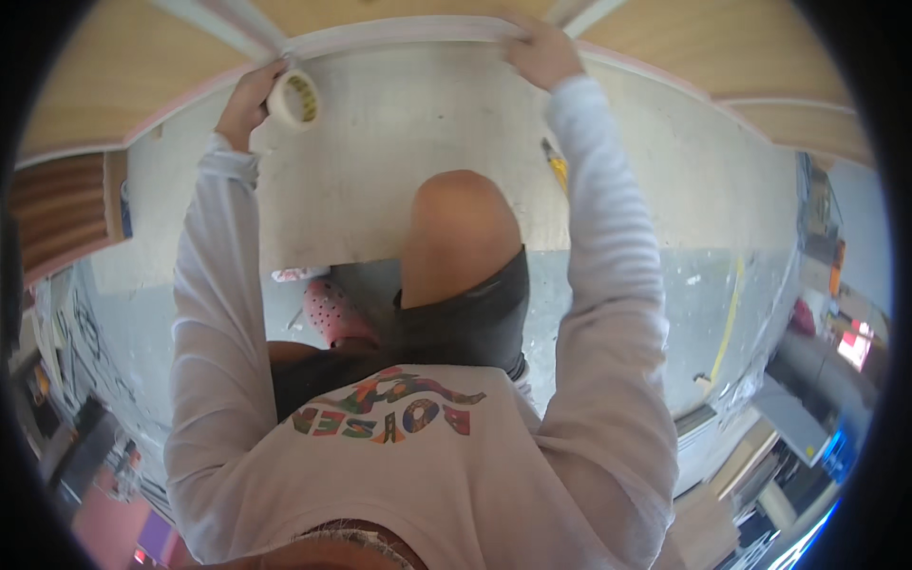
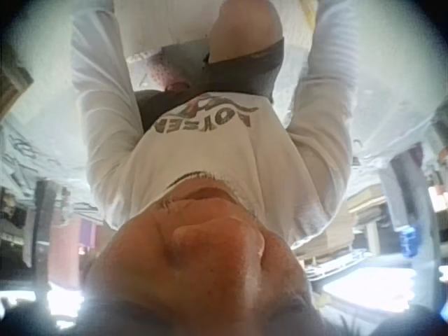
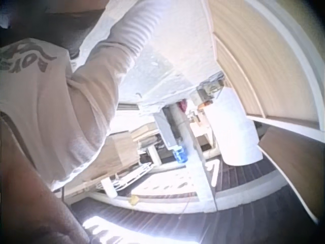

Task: Applying masking tape to the edges of wooden furniture panels and cutting it with a utility knife.

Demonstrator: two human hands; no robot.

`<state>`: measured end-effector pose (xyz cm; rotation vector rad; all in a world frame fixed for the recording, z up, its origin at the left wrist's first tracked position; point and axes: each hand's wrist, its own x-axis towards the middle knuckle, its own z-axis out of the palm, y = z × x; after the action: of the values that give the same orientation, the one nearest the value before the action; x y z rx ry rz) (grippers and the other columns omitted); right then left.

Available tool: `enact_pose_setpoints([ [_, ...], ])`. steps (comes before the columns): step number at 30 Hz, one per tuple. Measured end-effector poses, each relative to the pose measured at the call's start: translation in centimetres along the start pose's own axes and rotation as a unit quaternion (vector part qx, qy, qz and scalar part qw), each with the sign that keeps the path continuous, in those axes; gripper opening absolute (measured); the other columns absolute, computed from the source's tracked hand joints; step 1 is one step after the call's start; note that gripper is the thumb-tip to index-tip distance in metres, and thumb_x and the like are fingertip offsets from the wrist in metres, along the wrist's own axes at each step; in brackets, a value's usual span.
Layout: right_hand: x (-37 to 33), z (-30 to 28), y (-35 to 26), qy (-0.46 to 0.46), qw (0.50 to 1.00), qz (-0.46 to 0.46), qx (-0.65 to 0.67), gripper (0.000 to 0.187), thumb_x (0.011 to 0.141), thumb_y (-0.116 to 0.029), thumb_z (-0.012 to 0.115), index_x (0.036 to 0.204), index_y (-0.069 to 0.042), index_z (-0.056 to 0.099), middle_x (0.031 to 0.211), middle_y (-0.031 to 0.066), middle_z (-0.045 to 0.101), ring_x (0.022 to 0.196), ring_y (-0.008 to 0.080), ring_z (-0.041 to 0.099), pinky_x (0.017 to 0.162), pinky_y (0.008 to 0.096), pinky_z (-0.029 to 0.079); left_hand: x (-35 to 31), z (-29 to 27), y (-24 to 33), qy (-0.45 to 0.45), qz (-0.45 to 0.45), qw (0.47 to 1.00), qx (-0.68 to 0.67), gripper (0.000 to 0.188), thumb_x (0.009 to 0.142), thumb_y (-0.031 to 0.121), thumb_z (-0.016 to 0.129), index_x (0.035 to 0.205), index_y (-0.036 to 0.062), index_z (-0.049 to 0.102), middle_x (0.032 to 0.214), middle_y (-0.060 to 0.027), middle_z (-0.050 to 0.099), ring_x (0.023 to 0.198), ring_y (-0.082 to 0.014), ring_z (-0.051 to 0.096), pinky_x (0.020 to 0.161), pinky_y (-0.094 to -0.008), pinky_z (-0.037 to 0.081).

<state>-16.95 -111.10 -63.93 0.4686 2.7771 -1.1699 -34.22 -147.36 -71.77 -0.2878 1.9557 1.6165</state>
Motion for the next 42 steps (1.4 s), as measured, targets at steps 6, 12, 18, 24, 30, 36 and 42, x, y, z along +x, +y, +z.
enact_pose_setpoints([
  [6,-13.3,4.6,19.9,0.018,0.962,0.111,-0.248,0.077,0.066,-0.048,0.073,0.123,-0.004,0.048,0.102,0.0229,0.058,0.097,0.0363,0.056,0.083,0.0414,0.046,4.9,-2.5,-3.7,-0.126,0.403,0.894,0.153,0.031,0.087,0.023,0.058,0.106,-0.0022,0.059,0.098,-0.0107,0.063,0.085,-0.0207,0.06,0.076,-0.0325,0.048],
  [12,-11.8,6.2,15.9,0.033,0.974,0.081,-0.207,0.05,0.072,-0.031,0.07,0.11,-0.002,0.057,0.095,0.0224,0.06,0.089,0.0365,0.058,0.08,0.0418,0.047,2.9,0.0,-5.4,0.027,0.352,0.935,0.017,0.032,0.085,0.02,0.061,0.103,-0.0068,0.059,0.092,-0.0091,0.062,0.081,-0.018,0.06,0.072,-0.031,0.05],
  [18,-3.1,5.2,-3.2,-0.046,0.954,-0.282,-0.093,0.04,0.085,-0.02,0.054,0.123,-0.008,0.049,0.094,0.0236,0.06,0.087,0.0394,0.058,0.079,0.0416,0.047,-2.0,3.9,-0.8,0.077,0.043,0.991,-0.1,0.039,0.085,0.027,0.061,0.101,-0.0075,0.061,0.094,-0.0125,0.063,0.081,-0.0195,0.061,0.069,-0.0335,0.048],
  [24,2.6,10.9,-13.0,-0.083,0.93,-0.218,-0.285,0.042,0.087,-0.024,0.048,0.129,-0.024,0.045,0.1,0.0212,0.058,0.096,0.0359,0.057,0.082,0.0431,0.046,-0.9,4.0,-1.1,0.124,0.118,0.983,0.065,0.044,0.082,0.036,0.059,0.094,-0.007,0.064,0.087,-0.0128,0.064,0.075,-0.02,0.06,0.068,-0.0352,0.046],
  [30,1.7,11.5,-15.5,-0.076,0.923,-0.188,-0.328,0.042,0.087,-0.025,0.049,0.129,-0.026,0.045,0.104,0.0166,0.059,0.096,0.0319,0.058,0.082,0.043,0.047,-0.9,4.5,-2.3,0.137,0.12,0.982,-0.047,0.043,0.081,0.037,0.058,0.089,-0.0043,0.065,0.082,-0.014,0.065,0.072,-0.0211,0.061,0.066,-0.0343,0.046],
  [36,2.8,10.7,-13.7,-0.076,0.938,-0.216,-0.262,0.041,0.086,-0.026,0.051,0.127,-0.026,0.049,0.103,0.0175,0.06,0.094,0.0328,0.058,0.081,0.0421,0.047,-2.7,5.1,-1.0,0.175,0.139,0.974,0.049,0.045,0.08,0.041,0.051,0.07,-0.0009,0.066,0.077,-0.0234,0.063,0.077,-0.0384,0.061,0.073,-0.0417,0.046],
  [42,3.4,11.0,-13.1,-0.078,0.946,-0.266,-0.167,0.04,0.086,-0.026,0.053,0.126,-0.026,0.051,0.099,0.018,0.061,0.09,0.0347,0.058,0.079,0.0407,0.047,-1.9,4.5,-1.1,0.194,0.162,0.961,0.113,0.045,0.083,0.039,0.052,0.078,-0.0036,0.065,0.077,-0.0216,0.063,0.075,-0.0334,0.061,0.069,-0.0395,0.045],
])
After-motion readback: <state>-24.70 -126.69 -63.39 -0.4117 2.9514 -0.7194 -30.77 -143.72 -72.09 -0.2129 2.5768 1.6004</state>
